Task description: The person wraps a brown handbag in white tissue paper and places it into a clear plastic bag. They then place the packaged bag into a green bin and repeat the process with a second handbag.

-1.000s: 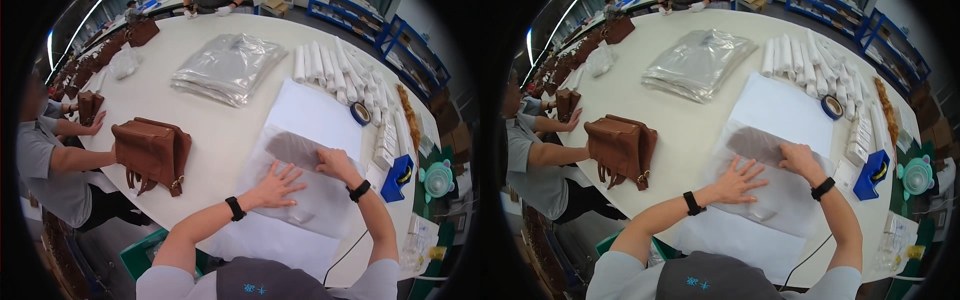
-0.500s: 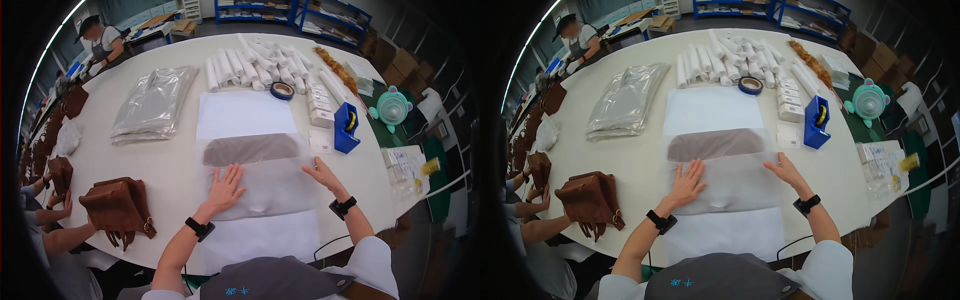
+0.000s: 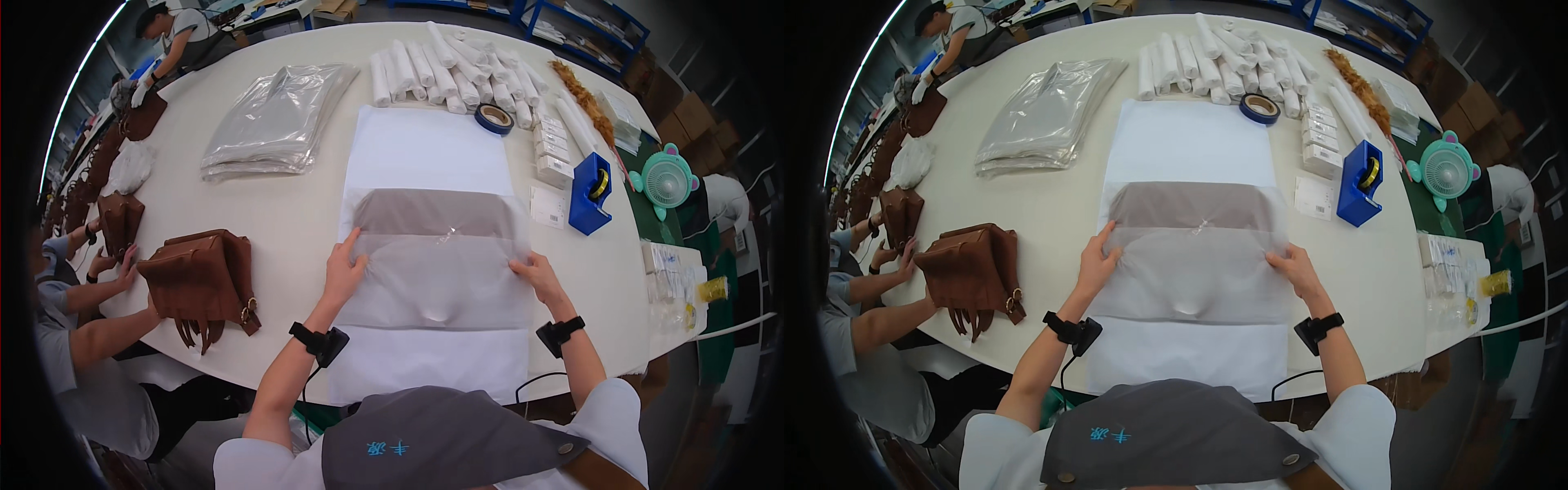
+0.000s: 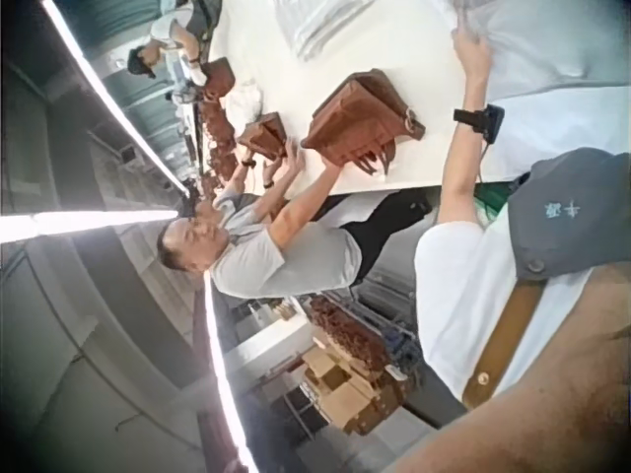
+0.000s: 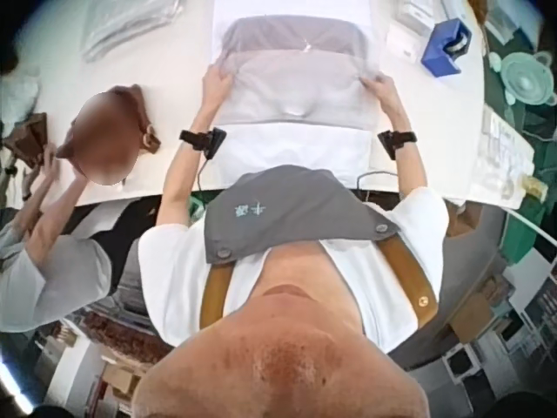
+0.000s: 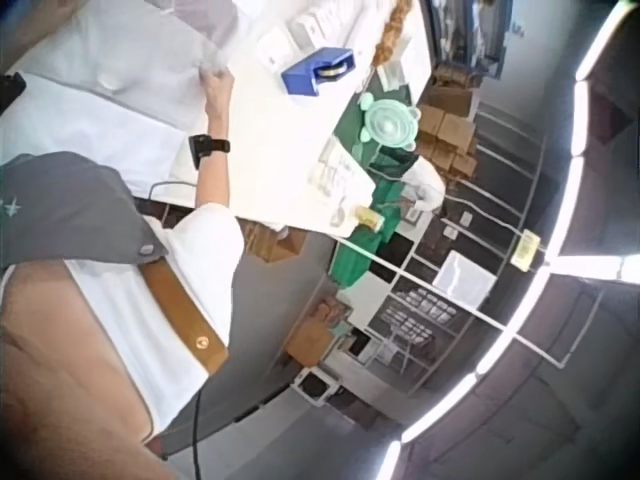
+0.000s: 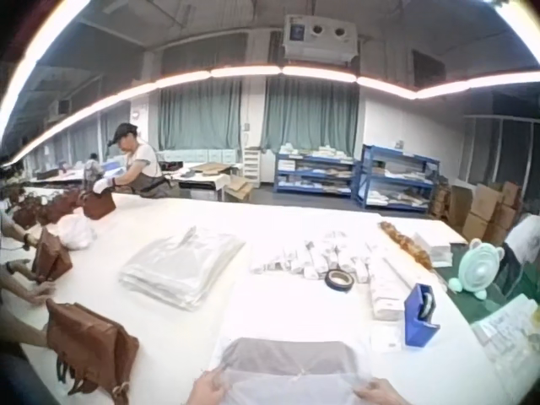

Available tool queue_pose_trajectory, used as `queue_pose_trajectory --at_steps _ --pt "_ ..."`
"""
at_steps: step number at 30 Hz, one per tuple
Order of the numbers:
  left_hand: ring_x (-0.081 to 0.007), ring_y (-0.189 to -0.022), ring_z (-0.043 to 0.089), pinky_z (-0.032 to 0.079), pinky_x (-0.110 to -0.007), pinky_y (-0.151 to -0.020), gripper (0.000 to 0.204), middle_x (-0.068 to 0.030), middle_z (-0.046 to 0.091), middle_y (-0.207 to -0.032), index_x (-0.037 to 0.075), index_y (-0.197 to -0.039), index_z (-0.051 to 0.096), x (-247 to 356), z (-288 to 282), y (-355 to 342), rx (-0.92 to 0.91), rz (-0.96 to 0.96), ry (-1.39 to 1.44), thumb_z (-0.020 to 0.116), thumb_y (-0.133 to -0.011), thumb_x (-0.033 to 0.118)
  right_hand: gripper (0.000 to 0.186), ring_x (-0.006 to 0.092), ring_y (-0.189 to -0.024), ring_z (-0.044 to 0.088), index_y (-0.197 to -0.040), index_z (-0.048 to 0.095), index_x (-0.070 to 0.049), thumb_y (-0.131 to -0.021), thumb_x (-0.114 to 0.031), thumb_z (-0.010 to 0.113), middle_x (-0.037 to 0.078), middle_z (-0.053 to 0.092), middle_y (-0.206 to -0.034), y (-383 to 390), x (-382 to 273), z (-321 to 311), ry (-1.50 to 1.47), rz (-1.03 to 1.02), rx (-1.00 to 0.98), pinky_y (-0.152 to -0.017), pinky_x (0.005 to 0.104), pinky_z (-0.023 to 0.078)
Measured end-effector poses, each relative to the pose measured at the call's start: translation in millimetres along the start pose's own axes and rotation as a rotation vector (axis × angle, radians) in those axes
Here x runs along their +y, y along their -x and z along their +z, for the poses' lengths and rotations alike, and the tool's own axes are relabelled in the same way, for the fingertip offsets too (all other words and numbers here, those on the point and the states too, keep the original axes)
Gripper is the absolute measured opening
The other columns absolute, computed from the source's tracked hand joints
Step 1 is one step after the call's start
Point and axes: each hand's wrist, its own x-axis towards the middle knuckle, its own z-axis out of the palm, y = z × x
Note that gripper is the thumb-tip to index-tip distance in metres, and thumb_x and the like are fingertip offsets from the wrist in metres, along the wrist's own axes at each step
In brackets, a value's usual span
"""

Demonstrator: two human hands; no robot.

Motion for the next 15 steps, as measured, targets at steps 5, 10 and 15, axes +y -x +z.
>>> queue_pose_trajectory --at_steps 5,10,15 --pt "-0.0260 -0.069 0.056 0.048 -0.036 -0.073 0.052 -0.0152 0.057 -0.084 0.007 -0.129 0.053 10.7 -23.8 67.6 -0.038 -0.045 0.036 0.064 -0.079 0.015 0.036 0.0166 -0.090 0.062 -0.113 0.060 0.006 -0.082 -0.011 0.069 0.011 0.066 -0.104 57.0 26.6 -1.7 -0.086 0.083 -0.116 -0.083 0.0310 0.050" --pt "-0.0309 -0.080 0.062 0.049 -0.037 -0.081 0.049 -0.0167 0.063 -0.089 0.005 -0.120 0.057 16.9 -80.4 27.7 -0.425 -0.302 -0.140 0.066 -0.076 0.025 0.024 0.0111 -0.072 0.061 -0.099 0.061 -0.002 -0.092 -0.025 0.058 0.003 0.062 -0.083 62.1 44.2 -26.2 -0.062 0.195 0.017 -0.063 0.0264 0.051" --pt "-0.0372 -0.099 0.058 0.046 -0.045 -0.089 0.034 -0.0190 0.064 -0.101 0.002 -0.103 0.066 -39.1 -112.6 -128.3 -0.038 0.150 -0.505 0.061 -0.079 0.025 0.029 0.0066 -0.048 0.052 -0.082 0.058 -0.007 -0.095 -0.031 0.052 0.000 0.057 -0.071 34.0 65.0 -45.6 -0.144 0.190 0.265 -0.042 0.0198 0.045"
